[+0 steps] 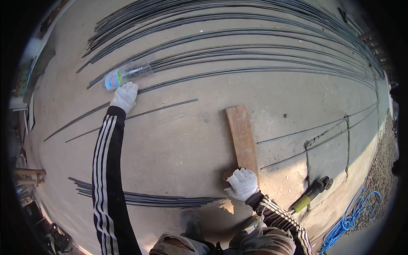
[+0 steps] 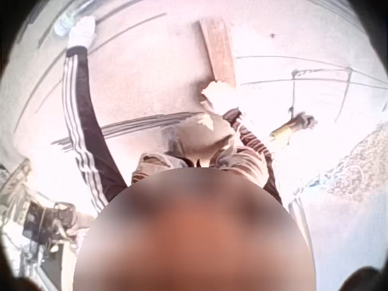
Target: The person aligns several long metal rods on a concrete floor, then uses an angle grinder to cut them into shorter pieces. The cut pieces are gathered and stacked on the floor.
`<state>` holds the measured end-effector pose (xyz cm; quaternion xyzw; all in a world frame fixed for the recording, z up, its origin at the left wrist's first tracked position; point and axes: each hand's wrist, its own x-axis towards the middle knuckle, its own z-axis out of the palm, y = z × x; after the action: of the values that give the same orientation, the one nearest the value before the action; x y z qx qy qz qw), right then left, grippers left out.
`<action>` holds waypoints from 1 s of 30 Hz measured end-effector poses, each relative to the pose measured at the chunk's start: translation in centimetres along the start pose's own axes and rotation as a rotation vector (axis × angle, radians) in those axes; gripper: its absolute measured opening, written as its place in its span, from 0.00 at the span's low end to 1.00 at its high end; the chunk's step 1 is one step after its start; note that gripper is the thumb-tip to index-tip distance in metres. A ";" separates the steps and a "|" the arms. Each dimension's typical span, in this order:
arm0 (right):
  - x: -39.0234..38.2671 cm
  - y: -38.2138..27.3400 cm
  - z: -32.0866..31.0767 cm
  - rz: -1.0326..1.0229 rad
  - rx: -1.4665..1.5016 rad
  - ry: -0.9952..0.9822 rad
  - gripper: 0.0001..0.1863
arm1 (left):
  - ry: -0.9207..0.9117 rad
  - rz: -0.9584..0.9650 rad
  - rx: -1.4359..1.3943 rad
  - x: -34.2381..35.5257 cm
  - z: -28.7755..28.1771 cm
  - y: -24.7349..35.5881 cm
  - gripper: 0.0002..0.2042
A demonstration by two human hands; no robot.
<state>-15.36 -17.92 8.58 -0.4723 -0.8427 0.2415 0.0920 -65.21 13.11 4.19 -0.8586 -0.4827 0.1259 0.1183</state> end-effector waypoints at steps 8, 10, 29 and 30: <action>-0.4 0.4 0.0 -0.020 0.100 0.070 0.23 | -0.368 -0.067 0.035 -0.7 4.6 -5.3 0.45; -0.5 0.4 0.0 -0.023 0.114 0.079 0.23 | -0.329 -0.074 0.003 -1.5 5.5 -7.0 0.44; -0.8 -0.1 0.2 0.009 0.093 0.160 0.22 | 0.139 0.020 -0.431 -11.2 -10.3 2.0 0.07; -0.8 -0.1 0.2 0.013 0.096 0.152 0.22 | 0.173 0.026 -0.448 -11.5 -10.6 2.4 0.06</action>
<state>-15.09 -18.71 8.56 -0.4897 -0.8178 0.2455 0.1765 -65.55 1.10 14.57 -0.8771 -0.4756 -0.0567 -0.0358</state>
